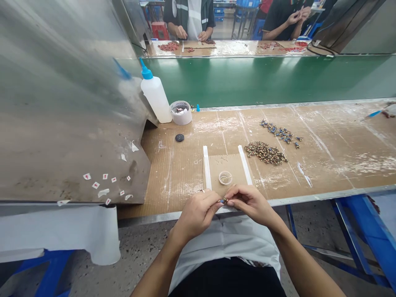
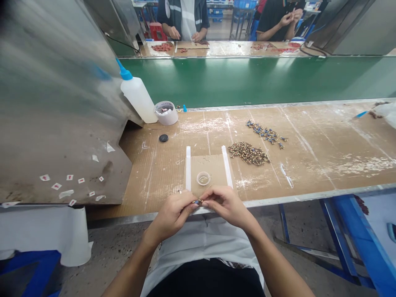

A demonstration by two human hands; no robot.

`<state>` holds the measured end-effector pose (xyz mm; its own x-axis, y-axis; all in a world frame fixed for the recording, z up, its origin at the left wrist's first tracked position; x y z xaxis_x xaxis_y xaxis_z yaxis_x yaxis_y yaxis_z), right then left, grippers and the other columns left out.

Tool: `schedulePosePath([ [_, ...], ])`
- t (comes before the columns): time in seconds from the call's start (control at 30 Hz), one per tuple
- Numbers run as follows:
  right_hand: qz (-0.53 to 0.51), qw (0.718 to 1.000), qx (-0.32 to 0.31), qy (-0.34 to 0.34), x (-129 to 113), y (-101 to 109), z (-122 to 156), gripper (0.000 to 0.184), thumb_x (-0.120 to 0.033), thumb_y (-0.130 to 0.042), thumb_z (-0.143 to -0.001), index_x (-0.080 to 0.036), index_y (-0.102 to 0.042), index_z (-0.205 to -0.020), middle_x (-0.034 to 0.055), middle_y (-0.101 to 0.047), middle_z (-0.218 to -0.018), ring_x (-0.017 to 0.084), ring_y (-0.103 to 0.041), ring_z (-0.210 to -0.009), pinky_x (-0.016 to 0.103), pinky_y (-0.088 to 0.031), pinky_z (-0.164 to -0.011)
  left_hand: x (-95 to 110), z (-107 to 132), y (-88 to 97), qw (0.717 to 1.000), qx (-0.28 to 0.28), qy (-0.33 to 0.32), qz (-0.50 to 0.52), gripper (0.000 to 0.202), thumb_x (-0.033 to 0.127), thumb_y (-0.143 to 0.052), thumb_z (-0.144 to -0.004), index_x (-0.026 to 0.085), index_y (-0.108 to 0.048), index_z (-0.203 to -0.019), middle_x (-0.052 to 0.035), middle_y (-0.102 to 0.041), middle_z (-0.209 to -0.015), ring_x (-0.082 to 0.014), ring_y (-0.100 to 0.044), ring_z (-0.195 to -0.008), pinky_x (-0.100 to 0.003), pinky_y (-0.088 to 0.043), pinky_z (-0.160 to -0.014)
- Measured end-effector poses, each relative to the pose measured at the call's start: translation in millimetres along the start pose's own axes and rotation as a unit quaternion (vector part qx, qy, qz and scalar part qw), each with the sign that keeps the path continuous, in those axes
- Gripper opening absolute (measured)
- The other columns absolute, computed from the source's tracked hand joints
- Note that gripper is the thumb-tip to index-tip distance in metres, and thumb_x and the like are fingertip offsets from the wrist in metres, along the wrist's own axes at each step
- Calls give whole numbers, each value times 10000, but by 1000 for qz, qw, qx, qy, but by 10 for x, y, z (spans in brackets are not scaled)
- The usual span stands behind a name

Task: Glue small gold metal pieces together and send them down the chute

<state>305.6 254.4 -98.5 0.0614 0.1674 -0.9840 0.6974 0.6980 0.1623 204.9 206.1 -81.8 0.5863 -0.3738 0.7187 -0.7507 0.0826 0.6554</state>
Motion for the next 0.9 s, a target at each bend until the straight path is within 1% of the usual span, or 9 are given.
schedulePosePath([
  [0.17,11,1000,7,9,-39,-2,3,119,-280,-651,-927,-161,-660,-930,49,-649,-859,149,-610,-768,233,-476,-684,26,21,-3,999,15,-15,-35,239,209,-409,-1002,163,-491,-781,-10,-537,-732,-142,-457,-670,-269,-330,-624],
  [0.3,34,999,4,28,-76,-27,-4,96,-241,-623,-936,-161,-636,-885,41,-628,-844,146,-583,-756,236,-451,-677,17,42,-7,998,36,-32,-51,246,160,-419,-985,161,-495,-751,-12,-543,-706,-144,-447,-652,-272,-329,-609],
  [0.47,98,994,-1,56,-114,-73,-16,167,-183,-554,-951,-164,-559,-784,11,-568,-738,130,-528,-675,231,-397,-634,35,47,18,995,68,-50,-45,230,92,-444,-947,161,-533,-747,-11,-583,-695,-144,-469,-642,-270,-351,-610],
  [0.7,162,983,-12,83,-158,-99,-7,252,-213,-492,-981,-177,-489,-732,13,-531,-707,141,-507,-663,240,-373,-626,57,31,-24,993,57,-54,-83,245,53,-427,-906,167,-542,-720,-21,-588,-685,-156,-487,-629,-279,-351,-583],
  [0.9,172,981,-29,88,-160,-134,-14,256,-211,-466,-990,-179,-468,-736,14,-523,-722,143,-504,-679,246,-374,-643,42,34,-56,992,51,-59,-102,229,23,-441,-875,170,-530,-724,-19,-584,-700,-163,-492,-647,-284,-349,-596],
])
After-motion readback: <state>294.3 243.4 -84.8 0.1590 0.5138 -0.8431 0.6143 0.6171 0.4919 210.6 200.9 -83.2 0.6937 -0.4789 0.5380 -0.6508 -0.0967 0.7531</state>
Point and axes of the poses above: each hand's wrist, its own z-axis away from the middle knuckle, its own y-axis out of the back of the hand, x = y × z, the point moved 10 cm from there along -z, towards the middle knuckle
